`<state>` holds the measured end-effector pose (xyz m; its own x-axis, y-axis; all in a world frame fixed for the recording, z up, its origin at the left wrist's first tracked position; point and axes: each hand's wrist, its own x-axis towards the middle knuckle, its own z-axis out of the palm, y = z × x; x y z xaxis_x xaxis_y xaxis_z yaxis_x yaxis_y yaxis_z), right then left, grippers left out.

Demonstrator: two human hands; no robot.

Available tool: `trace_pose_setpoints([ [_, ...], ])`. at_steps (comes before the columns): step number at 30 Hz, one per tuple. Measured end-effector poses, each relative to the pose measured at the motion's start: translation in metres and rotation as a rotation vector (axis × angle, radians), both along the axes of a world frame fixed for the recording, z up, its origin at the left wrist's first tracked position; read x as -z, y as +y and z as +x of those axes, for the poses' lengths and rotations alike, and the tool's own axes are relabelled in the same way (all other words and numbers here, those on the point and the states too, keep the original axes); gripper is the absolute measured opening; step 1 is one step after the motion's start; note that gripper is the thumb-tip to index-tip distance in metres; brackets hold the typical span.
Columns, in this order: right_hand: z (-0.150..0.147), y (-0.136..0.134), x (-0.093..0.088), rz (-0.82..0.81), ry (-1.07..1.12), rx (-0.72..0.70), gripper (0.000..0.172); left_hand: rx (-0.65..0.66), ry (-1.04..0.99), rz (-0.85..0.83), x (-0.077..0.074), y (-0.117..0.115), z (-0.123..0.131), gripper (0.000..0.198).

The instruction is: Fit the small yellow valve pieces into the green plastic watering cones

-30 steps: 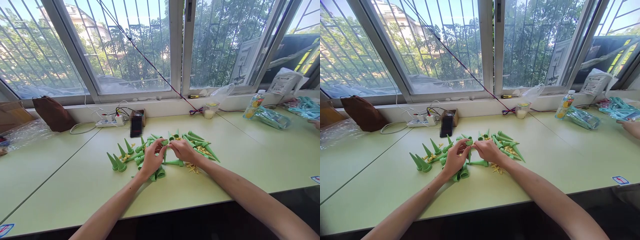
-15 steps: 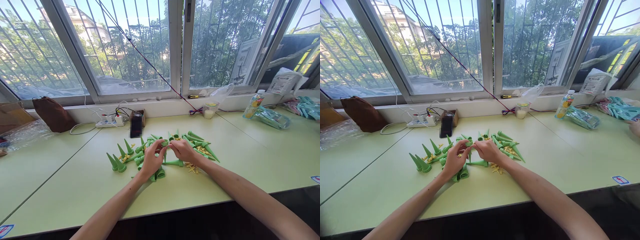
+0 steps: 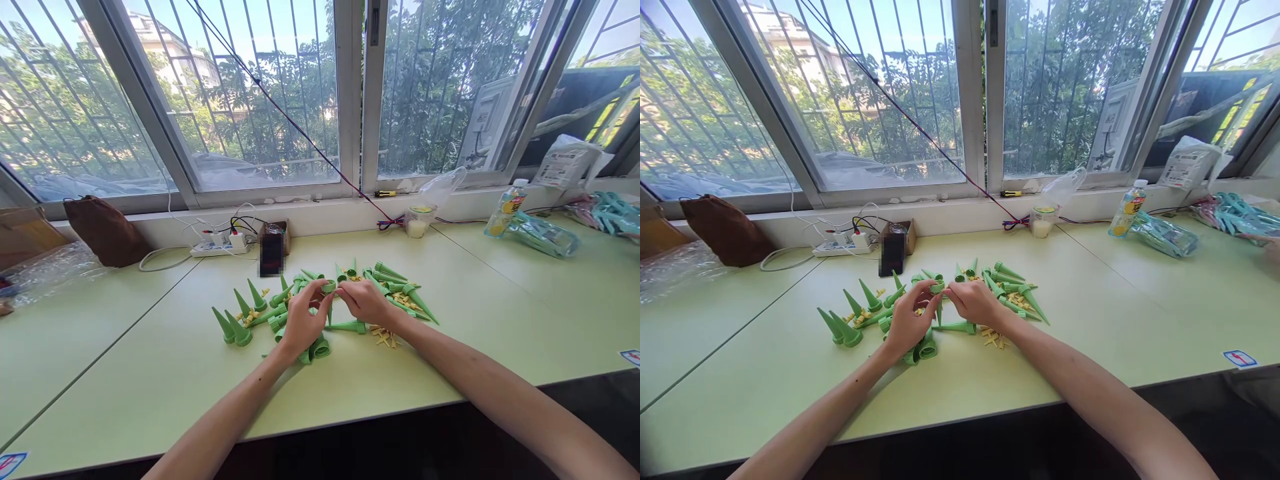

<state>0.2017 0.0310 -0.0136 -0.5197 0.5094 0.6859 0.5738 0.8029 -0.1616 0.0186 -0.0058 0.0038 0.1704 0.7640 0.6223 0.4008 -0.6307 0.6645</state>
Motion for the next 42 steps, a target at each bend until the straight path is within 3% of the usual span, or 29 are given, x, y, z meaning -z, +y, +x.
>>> trace_pose_setpoints([
  [42, -0.0009, -0.0010, -0.0024, -0.023, 0.030, -0.022, 0.038, -0.007, 0.008, 0.067, 0.0019, 0.0025, -0.0008, 0.016],
])
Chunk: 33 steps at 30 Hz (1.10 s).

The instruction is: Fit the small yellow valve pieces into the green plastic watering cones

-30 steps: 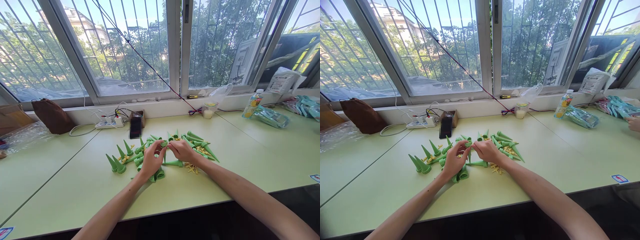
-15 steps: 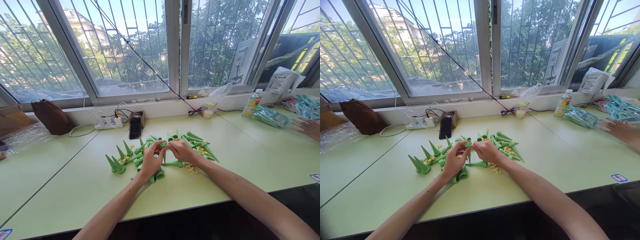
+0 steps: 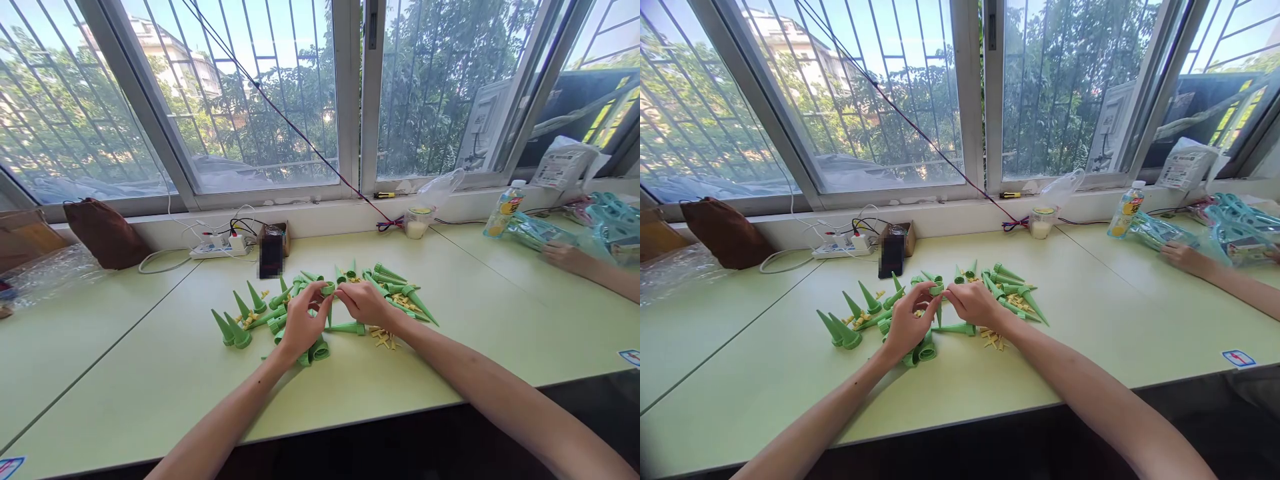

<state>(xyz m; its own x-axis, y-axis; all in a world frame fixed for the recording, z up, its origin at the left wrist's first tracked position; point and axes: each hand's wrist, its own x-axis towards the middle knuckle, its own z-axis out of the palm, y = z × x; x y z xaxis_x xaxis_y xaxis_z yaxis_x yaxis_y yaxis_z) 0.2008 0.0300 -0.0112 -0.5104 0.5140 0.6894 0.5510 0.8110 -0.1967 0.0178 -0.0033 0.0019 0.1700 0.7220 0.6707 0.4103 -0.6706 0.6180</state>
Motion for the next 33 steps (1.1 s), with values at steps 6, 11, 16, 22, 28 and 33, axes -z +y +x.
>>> trace_pose_setpoints([
  [6, 0.0000, -0.0002, -0.0001, 0.004, 0.003, 0.002, 0.037, -0.007, 0.002, -0.015, 0.0019, 0.0011, -0.0007, 0.016],
  [11, 0.0001, -0.0015, -0.0015, 0.003, 0.010, -0.004, 0.037, -0.019, 0.019, 0.011, 0.0019, 0.0013, -0.0010, 0.016],
  [16, 0.0004, -0.0008, -0.0003, -0.023, 0.034, -0.018, 0.038, -0.033, 0.054, 0.105, 0.0014, 0.0016, -0.0019, 0.012],
  [22, -0.0017, -0.0020, 0.0030, -0.131, 0.164, -0.073, 0.039, -0.035, 0.117, 0.197, -0.0019, -0.0019, -0.0026, 0.008],
  [28, -0.0047, -0.0046, 0.0022, -0.207, 0.279, -0.117, 0.042, -0.044, 0.143, 0.233, -0.0025, -0.0044, -0.0026, 0.007],
  [33, -0.0037, -0.0059, 0.0005, -0.267, 0.330, -0.156, 0.041, -0.026, 0.150, 0.251, -0.0021, -0.0031, -0.0022, 0.005],
])
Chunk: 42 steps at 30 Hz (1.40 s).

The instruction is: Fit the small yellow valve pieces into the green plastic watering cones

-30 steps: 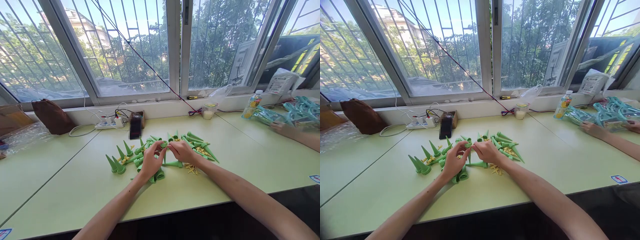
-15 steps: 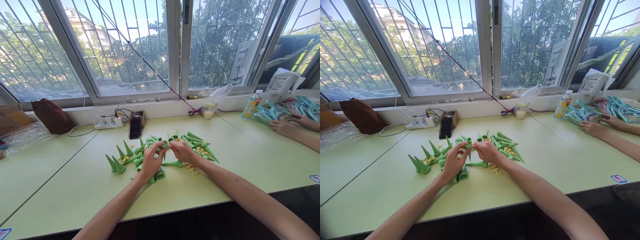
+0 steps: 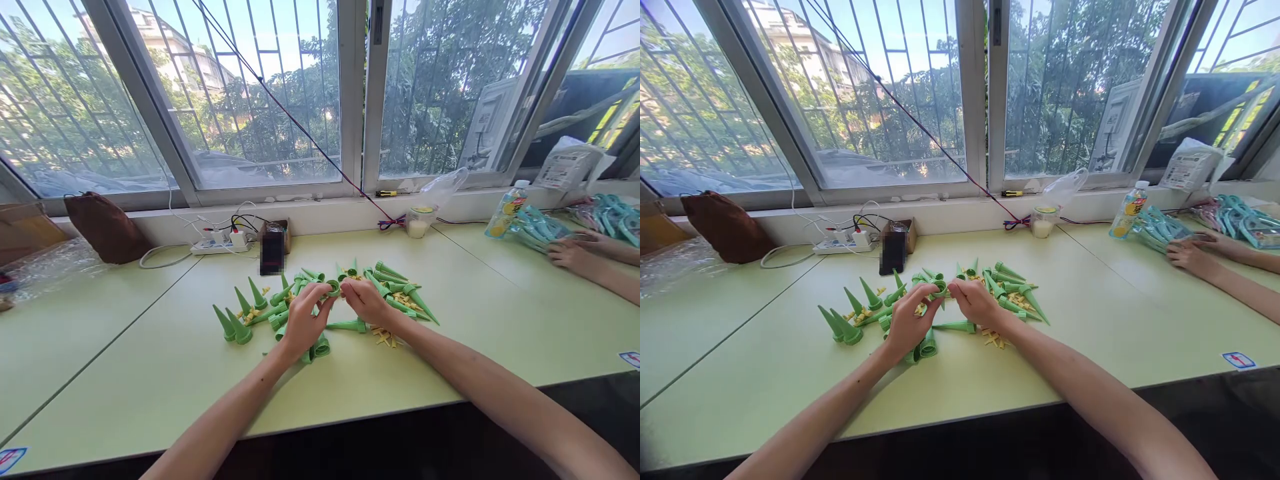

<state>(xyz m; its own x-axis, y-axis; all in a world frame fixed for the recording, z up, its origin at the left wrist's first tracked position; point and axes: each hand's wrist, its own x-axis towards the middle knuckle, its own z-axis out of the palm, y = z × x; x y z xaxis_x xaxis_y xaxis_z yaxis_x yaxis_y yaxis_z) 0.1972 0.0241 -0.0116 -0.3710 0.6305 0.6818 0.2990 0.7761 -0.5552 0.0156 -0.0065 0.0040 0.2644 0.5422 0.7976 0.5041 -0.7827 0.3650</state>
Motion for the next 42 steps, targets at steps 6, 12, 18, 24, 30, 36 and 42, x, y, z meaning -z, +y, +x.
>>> trace_pose_setpoints([
  [6, 0.000, 0.000, 0.000, -0.015, -0.018, 0.019, 0.036, -0.038, -0.047, -0.001, -0.001, 0.001, 0.002, 0.003],
  [12, -0.001, 0.001, 0.000, 0.006, -0.032, 0.043, 0.037, -0.022, -0.014, -0.013, 0.001, 0.000, 0.001, 0.008],
  [18, -0.003, 0.000, -0.001, 0.009, -0.045, 0.075, 0.041, 0.005, -0.007, -0.003, 0.003, 0.000, 0.001, 0.009],
  [24, -0.001, 0.003, 0.001, -0.013, 0.031, 0.097, 0.041, 0.082, -0.110, -0.096, 0.001, -0.005, 0.005, 0.025],
  [30, 0.001, 0.005, 0.002, 0.002, 0.042, 0.127, 0.040, 0.005, -0.260, -0.225, -0.002, -0.002, 0.005, 0.019],
  [36, 0.000, 0.003, 0.005, 0.064, -0.018, 0.128, 0.039, 0.011, -0.182, -0.305, -0.004, 0.002, 0.003, 0.027],
  [42, 0.001, 0.002, 0.004, 0.082, -0.023, 0.103, 0.038, 0.069, -0.244, -0.372, -0.007, -0.003, 0.004, 0.025],
])
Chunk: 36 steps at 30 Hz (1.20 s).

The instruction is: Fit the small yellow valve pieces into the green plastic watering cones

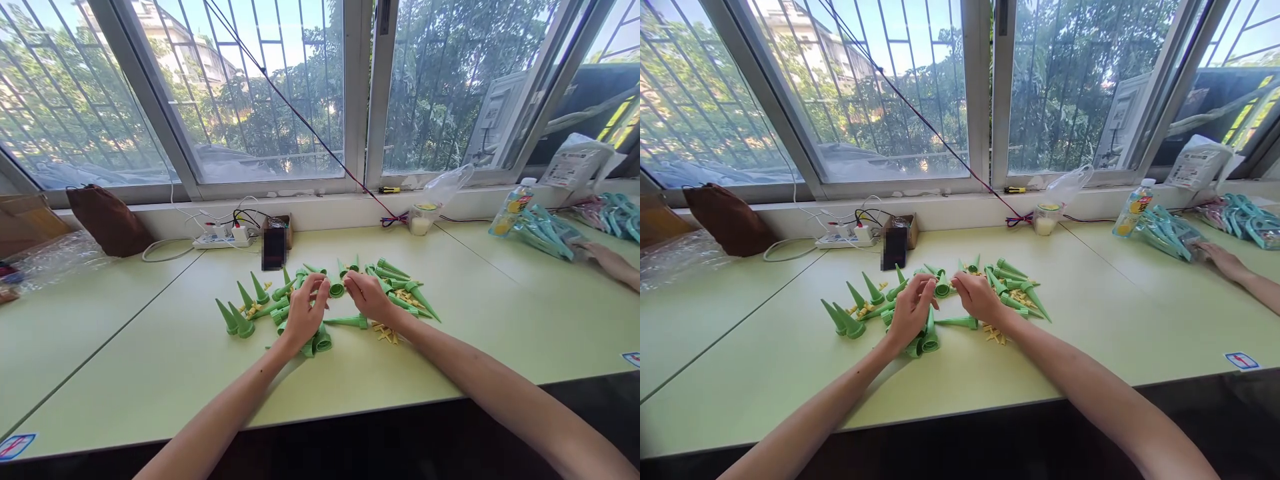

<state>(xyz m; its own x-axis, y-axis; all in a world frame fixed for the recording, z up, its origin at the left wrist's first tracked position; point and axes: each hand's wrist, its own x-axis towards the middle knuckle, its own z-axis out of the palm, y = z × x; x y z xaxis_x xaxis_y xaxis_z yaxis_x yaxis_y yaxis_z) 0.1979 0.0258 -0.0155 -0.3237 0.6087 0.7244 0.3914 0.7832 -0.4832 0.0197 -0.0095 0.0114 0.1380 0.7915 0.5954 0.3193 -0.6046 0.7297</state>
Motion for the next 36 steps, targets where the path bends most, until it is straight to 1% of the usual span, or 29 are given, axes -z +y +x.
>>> trace_pose_setpoints([
  [4, 0.001, 0.001, 0.001, -0.017, 0.015, 0.000, 0.036, 0.032, -0.006, -0.011, 0.001, 0.001, -0.002, 0.021],
  [9, 0.003, 0.002, 0.003, -0.024, 0.018, 0.018, 0.036, 0.021, 0.046, 0.042, 0.002, 0.001, -0.002, 0.024],
  [13, 0.004, 0.003, 0.005, -0.025, 0.014, 0.019, 0.038, -0.010, 0.099, 0.101, 0.003, 0.000, -0.001, 0.026],
  [19, 0.004, 0.003, 0.004, -0.041, 0.056, -0.009, 0.040, -0.072, 0.200, 0.220, 0.011, 0.002, -0.001, 0.024],
  [21, 0.003, 0.003, 0.003, -0.030, 0.070, -0.005, 0.039, -0.078, 0.207, 0.228, 0.012, 0.002, 0.000, 0.024],
  [24, 0.003, 0.001, 0.000, -0.014, 0.074, 0.017, 0.038, -0.090, 0.178, 0.201, 0.009, 0.002, 0.001, 0.024],
  [27, 0.003, 0.000, -0.002, 0.011, 0.080, 0.040, 0.036, -0.145, 0.126, 0.176, 0.004, 0.002, 0.002, 0.019],
  [30, 0.003, 0.001, -0.002, 0.042, 0.086, 0.047, 0.034, -0.182, 0.098, 0.093, 0.001, 0.001, 0.001, 0.021],
  [32, 0.002, 0.001, 0.000, 0.070, 0.076, 0.038, 0.032, -0.157, 0.105, 0.014, 0.001, 0.000, 0.000, 0.025],
  [34, 0.001, 0.002, 0.002, 0.099, 0.052, 0.022, 0.031, -0.083, 0.108, -0.038, 0.002, 0.000, 0.000, 0.028],
  [36, -0.001, 0.001, 0.004, 0.115, 0.036, 0.009, 0.030, 0.004, 0.090, -0.055, 0.004, 0.001, -0.001, 0.029],
])
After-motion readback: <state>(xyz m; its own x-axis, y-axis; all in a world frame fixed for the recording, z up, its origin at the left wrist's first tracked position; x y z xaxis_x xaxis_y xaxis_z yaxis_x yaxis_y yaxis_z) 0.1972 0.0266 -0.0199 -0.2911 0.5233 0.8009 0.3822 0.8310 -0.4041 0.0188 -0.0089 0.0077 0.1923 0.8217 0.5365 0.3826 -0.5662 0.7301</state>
